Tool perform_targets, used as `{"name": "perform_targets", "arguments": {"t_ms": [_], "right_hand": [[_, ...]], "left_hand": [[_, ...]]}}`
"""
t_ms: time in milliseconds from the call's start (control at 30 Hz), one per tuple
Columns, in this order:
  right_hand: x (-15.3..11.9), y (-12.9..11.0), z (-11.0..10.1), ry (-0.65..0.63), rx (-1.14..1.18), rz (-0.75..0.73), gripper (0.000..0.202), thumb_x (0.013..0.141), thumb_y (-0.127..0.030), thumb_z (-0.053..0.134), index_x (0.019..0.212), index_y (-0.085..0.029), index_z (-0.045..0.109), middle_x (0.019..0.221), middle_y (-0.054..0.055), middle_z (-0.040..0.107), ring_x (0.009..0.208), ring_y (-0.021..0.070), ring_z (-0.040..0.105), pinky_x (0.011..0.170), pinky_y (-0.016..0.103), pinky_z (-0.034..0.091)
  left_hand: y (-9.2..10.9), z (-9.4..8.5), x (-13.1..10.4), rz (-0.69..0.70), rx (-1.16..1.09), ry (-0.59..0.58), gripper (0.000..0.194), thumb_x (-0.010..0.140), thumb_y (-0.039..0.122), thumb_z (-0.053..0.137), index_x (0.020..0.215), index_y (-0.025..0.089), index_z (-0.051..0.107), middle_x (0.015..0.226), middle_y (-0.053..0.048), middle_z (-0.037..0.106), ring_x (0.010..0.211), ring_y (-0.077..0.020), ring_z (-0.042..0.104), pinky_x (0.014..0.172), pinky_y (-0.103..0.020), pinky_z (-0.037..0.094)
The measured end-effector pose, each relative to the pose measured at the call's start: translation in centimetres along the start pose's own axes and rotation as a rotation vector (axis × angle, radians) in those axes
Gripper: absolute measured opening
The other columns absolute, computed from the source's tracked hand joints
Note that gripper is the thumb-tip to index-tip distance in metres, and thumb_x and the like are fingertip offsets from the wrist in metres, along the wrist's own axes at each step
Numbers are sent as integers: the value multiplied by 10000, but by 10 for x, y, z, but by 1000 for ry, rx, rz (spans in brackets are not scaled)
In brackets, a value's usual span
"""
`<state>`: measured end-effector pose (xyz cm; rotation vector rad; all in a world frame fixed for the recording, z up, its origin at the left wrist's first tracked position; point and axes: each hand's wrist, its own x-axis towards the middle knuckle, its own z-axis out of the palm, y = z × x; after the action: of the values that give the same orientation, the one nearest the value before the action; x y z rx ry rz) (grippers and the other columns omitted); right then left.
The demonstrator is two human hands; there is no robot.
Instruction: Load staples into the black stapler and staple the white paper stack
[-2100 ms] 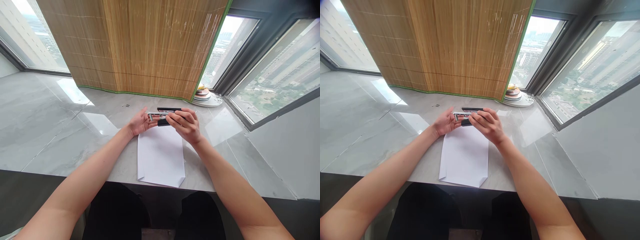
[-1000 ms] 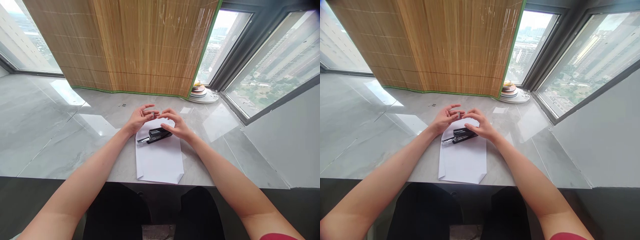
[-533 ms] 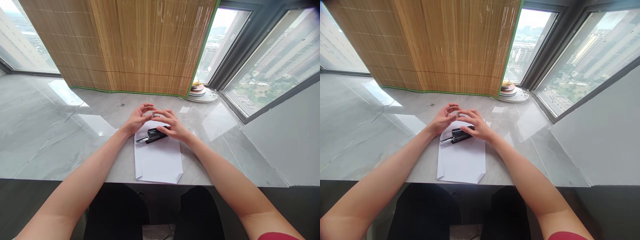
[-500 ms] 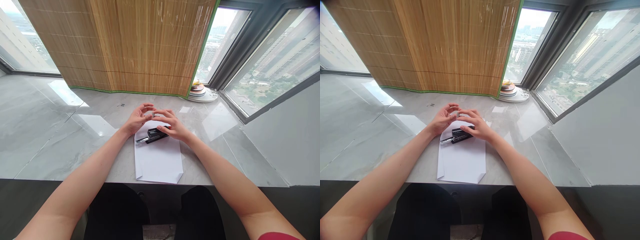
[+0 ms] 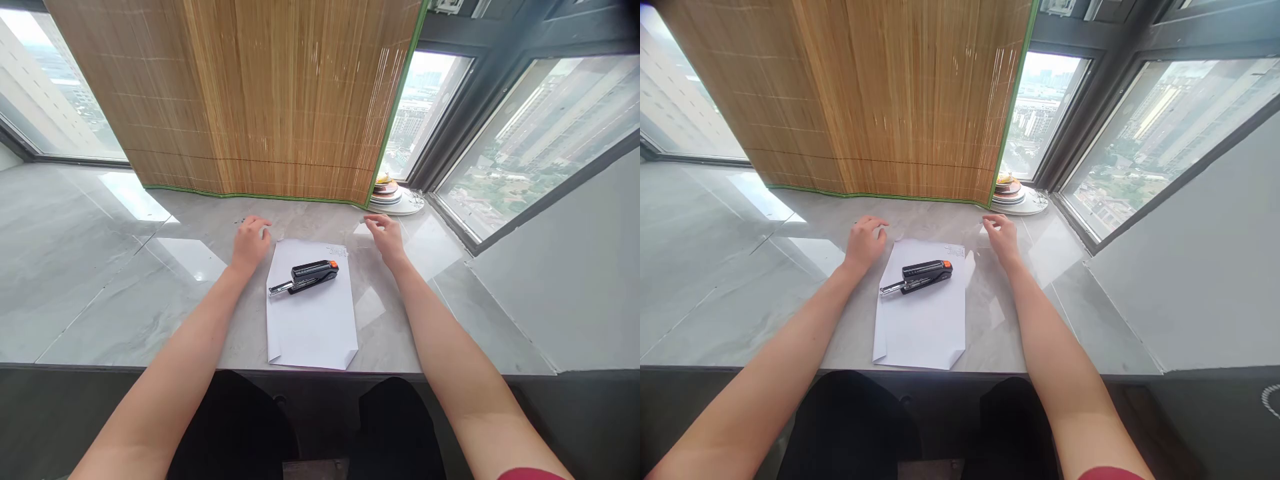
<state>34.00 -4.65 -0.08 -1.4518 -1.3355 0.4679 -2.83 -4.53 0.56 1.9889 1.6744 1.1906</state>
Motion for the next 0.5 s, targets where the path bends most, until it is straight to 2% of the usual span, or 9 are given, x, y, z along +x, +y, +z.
{"name": "perform_targets", "arguments": {"t_ms": [100, 167, 233, 367, 500], "right_hand": [[13, 24, -11, 49, -83, 249, 357, 849, -420, 637, 1038, -200, 844, 1089, 79, 818, 1019, 244, 712, 920, 347, 537], [13, 30, -11, 24, -112, 279, 345, 818, -381, 631, 1018, -208, 852, 1049, 69, 832, 1032, 241, 725, 933, 333, 534], [11, 31, -9, -3, -135, 261, 338, 796, -352, 625, 1005, -220, 855, 1033, 59, 838, 1025, 237, 739, 936, 329, 538], [10, 30, -5, -17, -198, 226, 353, 799, -321, 587, 1001, -230, 862, 1037, 53, 840, 1047, 240, 747, 962, 334, 543], [9, 29, -4, -16, -245, 181, 386, 801, -279, 576, 1037, -212, 875, 1049, 72, 841, 1037, 251, 751, 983, 349, 553]], "left_hand": [[-17, -6, 6, -147, 322, -7, 521, 953, 246, 538, 1447, 140, 666, 1653, -219, 491, 1534, -406, 447, 1277, -566, 342], [-24, -5, 7, -226, 448, -90, 637, 980, 300, 502, 1584, 102, 546, 1743, -234, 358, 1607, -432, 333, 1304, -618, 265], [-28, -1, 7, -251, 522, -172, 694, 1001, 342, 459, 1650, 96, 465, 1781, -217, 286, 1635, -446, 270, 1314, -649, 207], [-30, 3, 7, -248, 581, -244, 716, 1026, 370, 380, 1699, 127, 402, 1803, -154, 257, 1654, -448, 211, 1321, -656, 167], [-30, 2, 6, -236, 585, -226, 704, 1032, 386, 353, 1681, 125, 432, 1783, -153, 320, 1640, -449, 242, 1317, -650, 180]]}}
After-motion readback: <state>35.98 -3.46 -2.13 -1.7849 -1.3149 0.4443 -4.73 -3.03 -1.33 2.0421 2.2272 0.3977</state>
